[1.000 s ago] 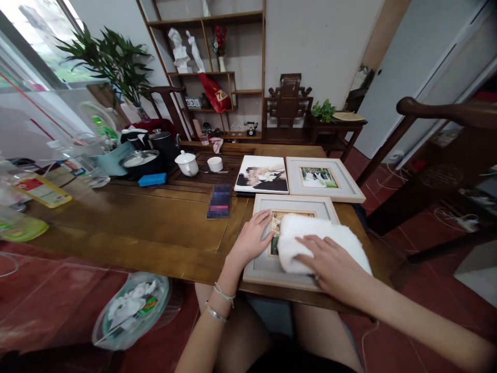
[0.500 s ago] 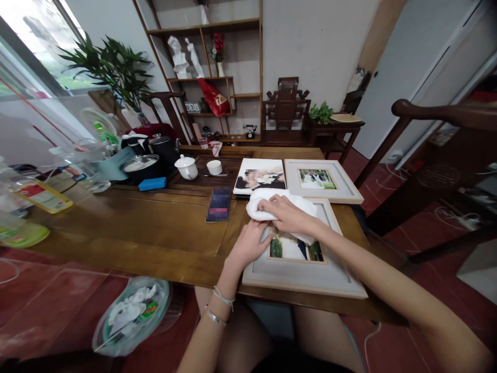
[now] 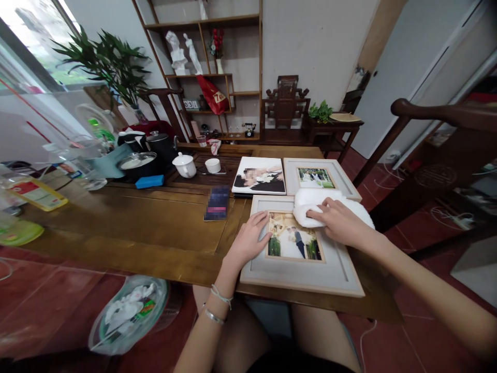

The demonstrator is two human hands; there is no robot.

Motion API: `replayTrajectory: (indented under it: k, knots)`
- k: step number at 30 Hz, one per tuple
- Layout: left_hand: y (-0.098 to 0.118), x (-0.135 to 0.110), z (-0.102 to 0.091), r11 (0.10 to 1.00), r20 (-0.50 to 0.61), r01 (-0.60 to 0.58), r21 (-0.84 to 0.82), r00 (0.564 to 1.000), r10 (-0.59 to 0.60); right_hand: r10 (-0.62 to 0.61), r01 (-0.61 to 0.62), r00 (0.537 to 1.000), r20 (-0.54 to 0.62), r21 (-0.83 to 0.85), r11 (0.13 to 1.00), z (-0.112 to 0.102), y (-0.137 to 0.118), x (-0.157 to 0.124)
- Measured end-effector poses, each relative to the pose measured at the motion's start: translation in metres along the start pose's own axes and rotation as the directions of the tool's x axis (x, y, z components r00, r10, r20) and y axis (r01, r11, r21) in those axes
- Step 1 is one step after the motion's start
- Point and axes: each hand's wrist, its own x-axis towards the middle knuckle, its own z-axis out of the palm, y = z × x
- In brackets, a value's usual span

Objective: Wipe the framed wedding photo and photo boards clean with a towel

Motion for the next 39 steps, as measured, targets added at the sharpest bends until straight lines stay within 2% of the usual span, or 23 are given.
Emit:
replayTrajectory:
  k: [3, 8, 11, 14, 17, 21, 23, 25, 28, 30, 36, 39]
  knots:
    - [0.001, 0.0, -0.001, 1.0, -0.004, 0.004, 0.005, 1.0, -0.004, -0.063, 0.063, 0.998, -0.02, 0.025, 0.998, 0.0, -0.016, -0.016]
    - [0.002, 0.0, -0.002, 1.0, 0.004, -0.003, 0.012, 1.0, 0.003, -0.211, 0.207, 0.977, -0.015, 0.282, 0.937, -0.015, -0.085, -0.047]
    - [0.003, 0.0, -0.003, 1.0, -0.002, -0.007, 0.013, 1.0, 0.007, -0.241, 0.233, 0.97, -0.02, 0.347, 0.909, -0.018, -0.11, -0.057]
    - [0.003, 0.0, -0.003, 1.0, -0.004, -0.01, 0.003, 1.0, 0.01, -0.166, 0.161, 0.986, -0.01, 0.319, 0.934, -0.011, -0.102, -0.051]
    - [0.003, -0.001, -0.003, 1.0, -0.004, -0.01, -0.002, 1.0, 0.01, -0.036, 0.041, 0.999, -0.033, 0.201, 0.979, 0.0, -0.069, -0.037]
    - [0.001, -0.001, -0.002, 1.0, -0.009, -0.011, -0.005, 1.0, 0.011, 0.111, -0.104, 0.984, -0.136, 0.055, 0.993, 0.012, -0.021, -0.014]
    - [0.001, 0.0, -0.001, 1.0, -0.013, -0.011, -0.007, 1.0, 0.011, 0.129, -0.124, 0.976, -0.177, 0.044, 0.991, 0.018, -0.006, -0.001]
    - [0.001, 0.0, -0.001, 1.0, -0.014, -0.01, -0.01, 1.0, 0.01, 0.101, -0.088, 0.98, -0.17, 0.083, 0.993, 0.024, -0.001, 0.011]
    - [0.002, 0.0, -0.002, 1.0, -0.008, -0.013, -0.018, 1.0, 0.013, 0.012, 0.014, 0.993, -0.12, 0.216, 0.976, 0.028, -0.011, 0.02]
    - [0.003, 0.0, -0.003, 1.0, -0.004, -0.017, -0.02, 1.0, 0.017, -0.047, 0.072, 0.995, -0.087, 0.311, 0.948, 0.024, -0.028, 0.014]
    - [0.003, -0.001, -0.004, 1.0, 0.009, 0.0, -0.02, 1.0, 0.001, -0.132, 0.107, 0.991, 0.023, 0.452, 0.886, -0.003, -0.091, -0.048]
    - [0.002, 0.0, -0.004, 1.0, 0.023, -0.001, -0.024, 1.0, 0.002, -0.182, 0.163, 0.983, -0.002, 0.457, 0.874, -0.007, -0.112, -0.073]
